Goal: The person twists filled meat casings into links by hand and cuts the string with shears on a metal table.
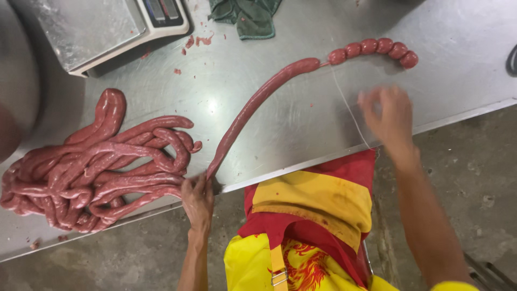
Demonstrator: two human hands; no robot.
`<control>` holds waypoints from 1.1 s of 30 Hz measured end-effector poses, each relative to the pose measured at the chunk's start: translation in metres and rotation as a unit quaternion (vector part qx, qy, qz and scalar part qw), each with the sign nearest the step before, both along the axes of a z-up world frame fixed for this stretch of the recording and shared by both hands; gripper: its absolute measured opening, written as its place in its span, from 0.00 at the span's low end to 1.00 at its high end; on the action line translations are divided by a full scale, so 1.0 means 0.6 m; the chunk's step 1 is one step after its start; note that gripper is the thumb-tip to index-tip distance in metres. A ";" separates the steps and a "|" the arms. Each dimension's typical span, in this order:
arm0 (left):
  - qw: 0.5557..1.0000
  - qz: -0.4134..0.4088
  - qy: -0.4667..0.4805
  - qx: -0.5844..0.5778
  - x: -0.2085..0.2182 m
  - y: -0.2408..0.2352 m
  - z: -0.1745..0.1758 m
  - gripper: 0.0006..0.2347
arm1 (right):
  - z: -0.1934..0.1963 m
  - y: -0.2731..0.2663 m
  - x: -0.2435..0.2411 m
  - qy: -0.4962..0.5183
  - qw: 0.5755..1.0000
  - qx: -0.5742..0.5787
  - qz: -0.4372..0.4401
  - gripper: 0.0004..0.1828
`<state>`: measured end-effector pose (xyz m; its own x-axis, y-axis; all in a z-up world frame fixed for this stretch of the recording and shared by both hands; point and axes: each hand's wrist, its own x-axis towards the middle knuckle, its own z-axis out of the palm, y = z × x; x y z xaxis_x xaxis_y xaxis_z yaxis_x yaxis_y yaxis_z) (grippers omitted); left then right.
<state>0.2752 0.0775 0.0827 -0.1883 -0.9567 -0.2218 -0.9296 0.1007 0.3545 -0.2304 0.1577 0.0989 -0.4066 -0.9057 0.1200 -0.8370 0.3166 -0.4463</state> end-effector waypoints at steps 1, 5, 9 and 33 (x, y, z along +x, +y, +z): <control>0.994 -0.053 0.016 -0.093 -0.024 -0.013 0.015 0.15 | 0.000 0.056 0.028 0.094 0.995 0.013 -0.005 0.20; 0.949 -0.192 0.206 -0.145 -0.210 -0.075 0.005 0.19 | -0.082 0.118 0.096 -0.009 0.991 -0.033 -0.126 0.13; 0.875 -0.392 0.228 -0.167 -0.435 -0.120 -0.042 0.20 | -0.095 0.189 0.037 -0.203 0.939 -0.178 -0.214 0.18; 0.886 -0.323 0.332 -0.025 -0.529 -0.254 -0.092 0.32 | -0.109 0.040 -0.343 0.163 0.865 0.453 -0.138 0.43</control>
